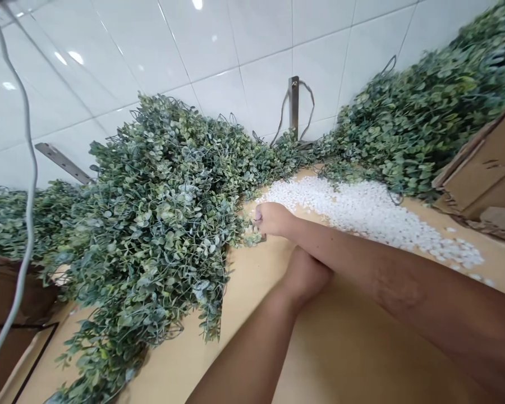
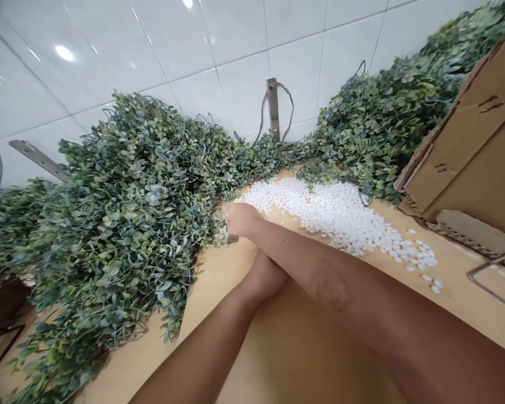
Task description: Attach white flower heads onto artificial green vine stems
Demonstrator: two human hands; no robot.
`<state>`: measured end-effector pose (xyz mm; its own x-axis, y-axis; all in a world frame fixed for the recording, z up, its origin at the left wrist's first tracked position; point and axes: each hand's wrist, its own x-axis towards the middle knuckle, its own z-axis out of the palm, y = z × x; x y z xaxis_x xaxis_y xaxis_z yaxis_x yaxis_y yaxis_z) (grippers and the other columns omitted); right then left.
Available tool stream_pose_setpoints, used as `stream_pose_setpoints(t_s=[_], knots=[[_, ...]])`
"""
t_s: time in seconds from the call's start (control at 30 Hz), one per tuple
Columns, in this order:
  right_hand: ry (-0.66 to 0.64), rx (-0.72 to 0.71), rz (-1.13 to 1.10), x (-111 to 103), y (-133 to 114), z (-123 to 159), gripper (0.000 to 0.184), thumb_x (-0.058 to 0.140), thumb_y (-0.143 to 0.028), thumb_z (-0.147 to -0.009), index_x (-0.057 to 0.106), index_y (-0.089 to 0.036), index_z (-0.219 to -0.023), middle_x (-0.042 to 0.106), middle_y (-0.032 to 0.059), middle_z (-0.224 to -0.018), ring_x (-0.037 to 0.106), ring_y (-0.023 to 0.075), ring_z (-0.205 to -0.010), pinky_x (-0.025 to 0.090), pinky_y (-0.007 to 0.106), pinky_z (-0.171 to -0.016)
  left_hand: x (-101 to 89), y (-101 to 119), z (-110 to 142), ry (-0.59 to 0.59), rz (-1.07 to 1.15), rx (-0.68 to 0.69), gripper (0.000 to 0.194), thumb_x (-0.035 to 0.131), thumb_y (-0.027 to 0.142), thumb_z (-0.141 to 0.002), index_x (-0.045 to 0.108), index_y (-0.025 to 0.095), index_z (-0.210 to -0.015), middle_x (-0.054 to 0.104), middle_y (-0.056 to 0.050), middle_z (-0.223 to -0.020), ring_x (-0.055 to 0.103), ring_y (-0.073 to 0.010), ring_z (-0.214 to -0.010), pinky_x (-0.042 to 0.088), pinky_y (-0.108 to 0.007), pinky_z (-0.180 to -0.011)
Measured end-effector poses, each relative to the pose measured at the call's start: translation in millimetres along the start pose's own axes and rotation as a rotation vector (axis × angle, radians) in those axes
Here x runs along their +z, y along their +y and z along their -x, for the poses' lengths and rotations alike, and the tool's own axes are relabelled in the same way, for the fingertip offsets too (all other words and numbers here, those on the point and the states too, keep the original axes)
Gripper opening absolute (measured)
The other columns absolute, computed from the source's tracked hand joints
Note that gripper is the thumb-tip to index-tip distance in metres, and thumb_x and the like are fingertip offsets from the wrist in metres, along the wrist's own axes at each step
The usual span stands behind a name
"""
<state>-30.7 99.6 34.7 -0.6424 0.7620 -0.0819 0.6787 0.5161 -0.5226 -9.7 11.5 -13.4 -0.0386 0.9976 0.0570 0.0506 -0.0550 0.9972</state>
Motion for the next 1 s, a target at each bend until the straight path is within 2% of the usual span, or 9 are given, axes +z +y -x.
stream_pose_setpoints(t_s=[0.13,0.27,0.33,0.43,0.53,0.63,0.73,0.87,1.0], knots=[[0.153,0.011,-0.21,-13.0,10.7,7.9,0.013,0.058,-0.007,-0.076,0.055,-0.013,-0.065,0.063,0.0047,-0.072,0.062,0.0186,-0.077,0.048,0.027,-0.067,0.9,-7.4,-2.3,-0.088,-0.128,0.005,0.017,0.052,0.013,-0.071,0.067,0.014,-0.079,0.069,-0.005,-0.077,0.06,-0.0204,-0.077,0.048,-0.03,-0.069],[0.27,0.032,-0.474,-37.6,25.0,29.7,0.02,0.046,-0.005,-0.083,0.043,-0.017,-0.067,0.06,0.002,-0.069,0.061,0.0113,-0.061,0.049,0.022,-0.058,2.7,-10.1,-4.9,-0.111,-0.142,-0.056,0.019,0.05,0.017,-0.075,0.067,0.012,-0.082,0.064,-0.003,-0.068,0.052,-0.0113,-0.059,0.043,-0.023,-0.057],[0.29,0.048,-0.609,-50.3,33.1,47.5,0.023,0.043,-0.005,-0.085,0.038,-0.018,-0.067,0.058,0.0011,-0.069,0.06,0.0088,-0.056,0.051,0.023,-0.057,1.4,-9.2,-5.0,-0.093,-0.199,-0.054,0.021,0.05,0.02,-0.076,0.067,0.012,-0.085,0.065,-0.004,-0.068,0.052,-0.0108,-0.057,0.042,-0.022,-0.056],[0.313,0.115,-0.986,-60.1,50.5,75.3,0.021,0.053,-0.007,-0.081,0.042,-0.017,-0.066,0.054,-0.0011,-0.06,0.056,0.008,-0.05,0.045,0.018,-0.048,-9.0,-1.4,-2.0,-0.098,-0.443,0.08,0.022,0.05,0.021,-0.078,0.069,0.015,-0.087,0.069,-0.005,-0.081,0.058,-0.0135,-0.068,0.045,-0.024,-0.065],[0.263,0.103,-1.13,-52.5,73.2,95.6,0.022,0.071,-0.018,-0.068,0.049,-0.016,-0.067,0.053,-0.0029,-0.057,0.05,0.0056,-0.047,0.042,0.017,-0.046,-32.5,15.0,5.0,-0.086,-0.793,0.152,0.023,0.049,0.019,-0.078,0.07,0.02,-0.088,0.069,-0.005,-0.087,0.06,-0.0162,-0.075,0.046,-0.027,-0.074],[0.171,0.14,-1.214,-33.2,90.6,106.0,0.038,0.081,-0.03,-0.053,0.055,-0.015,-0.077,0.052,-0.0054,-0.055,0.044,0.0049,-0.044,0.037,0.019,-0.045,-63.7,30.8,12.3,0.132,-1.037,0.051,0.024,0.051,0.018,-0.076,0.07,0.02,-0.09,0.068,-0.007,-0.093,0.061,-0.0191,-0.077,0.047,-0.03,-0.076],[0.042,0.131,-1.229,-16.3,93.3,108.8,0.044,0.08,-0.041,-0.051,0.058,-0.014,-0.077,0.047,-0.0075,-0.051,0.036,0.0036,-0.043,0.029,0.019,-0.043,-90.8,35.4,16.1,0.265,-1.097,-0.063,0.026,0.051,0.013,-0.072,0.07,0.019,-0.089,0.066,-0.006,-0.094,0.061,-0.018,-0.079,0.046,-0.028,-0.078],[-0.055,0.172,-1.169,-6.9,83.6,108.1,0.046,0.08,-0.047,-0.046,0.055,-0.013,-0.065,0.041,-0.0087,-0.049,0.031,0.0026,-0.042,0.024,0.02,-0.043,-106.3,27.2,14.4,0.16,-1.166,-0.213,0.021,0.052,0.016,-0.073,0.069,0.018,-0.086,0.066,-0.006,-0.089,0.061,-0.018,-0.078,0.046,-0.028,-0.076],[-0.08,0.195,-1.122,-3.2,81.8,107.6,0.044,0.078,-0.046,-0.048,0.056,-0.013,-0.068,0.045,-0.0065,-0.054,0.037,0.0053,-0.047,0.028,0.021,-0.047,-104.9,20.8,9.7,0.154,-1.245,-0.225,0.022,0.05,0.013,-0.073,0.069,0.019,-0.083,0.067,-0.006,-0.086,0.06,-0.0179,-0.077,0.044,-0.027,-0.075]])
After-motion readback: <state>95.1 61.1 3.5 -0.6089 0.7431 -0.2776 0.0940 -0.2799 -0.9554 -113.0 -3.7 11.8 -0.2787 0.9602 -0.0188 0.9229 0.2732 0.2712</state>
